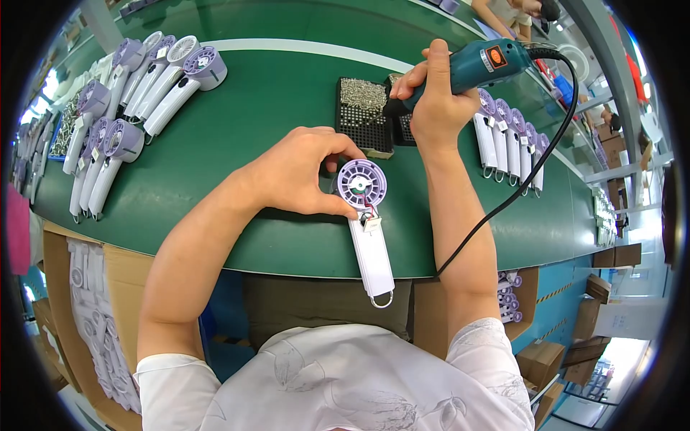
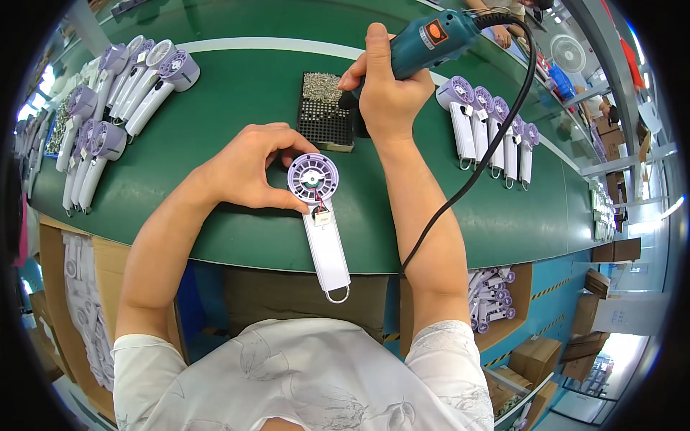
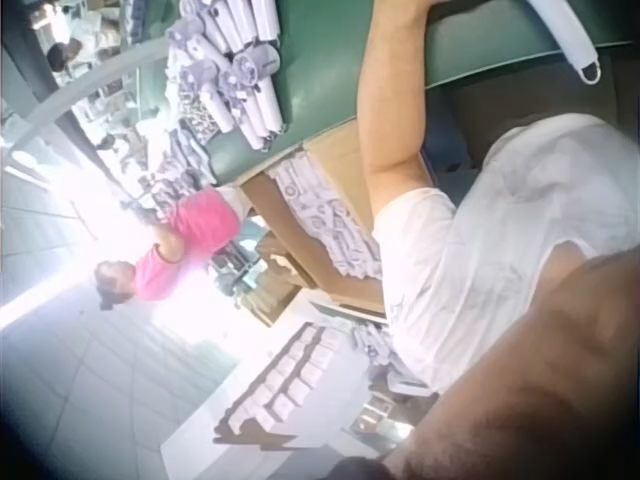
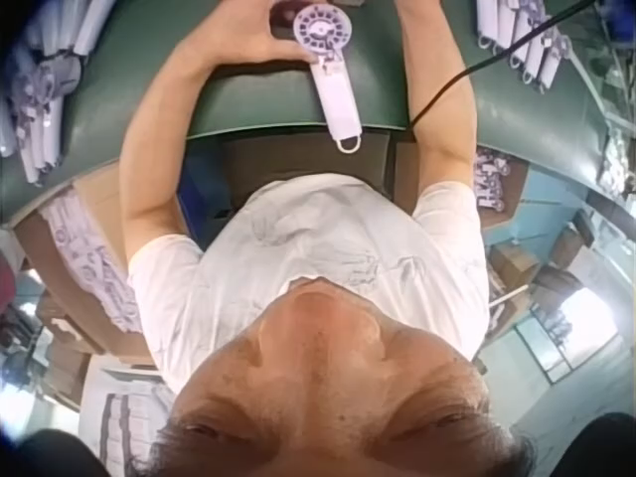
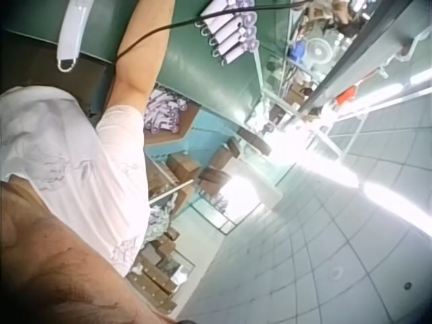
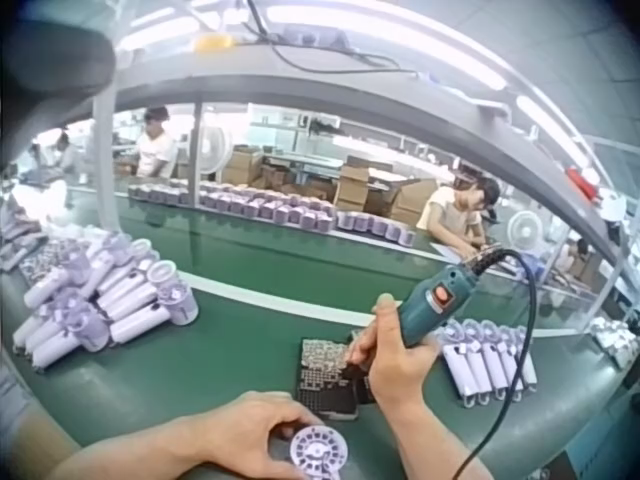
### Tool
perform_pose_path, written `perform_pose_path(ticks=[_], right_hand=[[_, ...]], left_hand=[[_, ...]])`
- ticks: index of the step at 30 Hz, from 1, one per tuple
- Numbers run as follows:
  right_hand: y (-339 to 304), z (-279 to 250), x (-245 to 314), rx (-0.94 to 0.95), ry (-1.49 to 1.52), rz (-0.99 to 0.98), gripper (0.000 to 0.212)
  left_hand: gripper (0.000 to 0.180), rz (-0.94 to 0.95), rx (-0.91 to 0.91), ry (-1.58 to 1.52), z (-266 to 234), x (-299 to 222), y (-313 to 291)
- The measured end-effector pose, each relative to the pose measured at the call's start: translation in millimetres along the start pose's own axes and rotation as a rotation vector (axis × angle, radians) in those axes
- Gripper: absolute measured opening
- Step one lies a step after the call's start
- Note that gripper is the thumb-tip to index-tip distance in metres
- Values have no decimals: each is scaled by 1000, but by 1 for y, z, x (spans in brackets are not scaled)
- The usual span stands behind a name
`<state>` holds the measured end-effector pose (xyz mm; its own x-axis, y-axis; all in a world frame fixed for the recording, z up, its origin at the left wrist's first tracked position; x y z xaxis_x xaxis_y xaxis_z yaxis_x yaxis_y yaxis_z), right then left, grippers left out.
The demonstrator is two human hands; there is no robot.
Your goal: The person assembles handheld fans by driving screws into the fan components with an electric screwdriver and lining up the assembled fans on the assembly table.
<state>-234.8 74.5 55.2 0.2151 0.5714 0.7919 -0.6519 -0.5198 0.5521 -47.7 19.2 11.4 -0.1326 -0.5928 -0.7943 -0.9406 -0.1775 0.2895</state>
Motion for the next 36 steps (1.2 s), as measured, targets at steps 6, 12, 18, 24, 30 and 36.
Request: perform_pose_path(ticks=[6,12,18,24,30,36], right_hand=[[-2,2,-3,29,-40,3,28],[-2,6,-2,68,-99,4,25],[-4,17,-6,126,-159,2,24],[-5,13,14,30,-30,-10,26],[-13,6,71,83,269,14,28],[-36,8,83,244,139,44,36]], left_hand=[[64,-3,2,13,-1,0,0],[64,-10,7,14,-2,-1,1],[64,-14,3,18,-2,-1,0],[64,21,-4,41,-6,3,-3],[65,-14,-18,58,-10,4,-3],[63,6,-19,51,-9,4,-2]])
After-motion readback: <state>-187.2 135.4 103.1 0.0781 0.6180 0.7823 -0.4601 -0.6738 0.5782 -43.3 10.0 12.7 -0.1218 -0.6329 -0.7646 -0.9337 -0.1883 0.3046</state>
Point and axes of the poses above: each hand's wrist, its own y-axis towards the middle knuckle, its own z-axis out of the palm, x = y × z, the point moved 4 cm from there along y, towards the middle knuckle, and after that the axes turned 1 degree about -y, right-handed, at the moved point
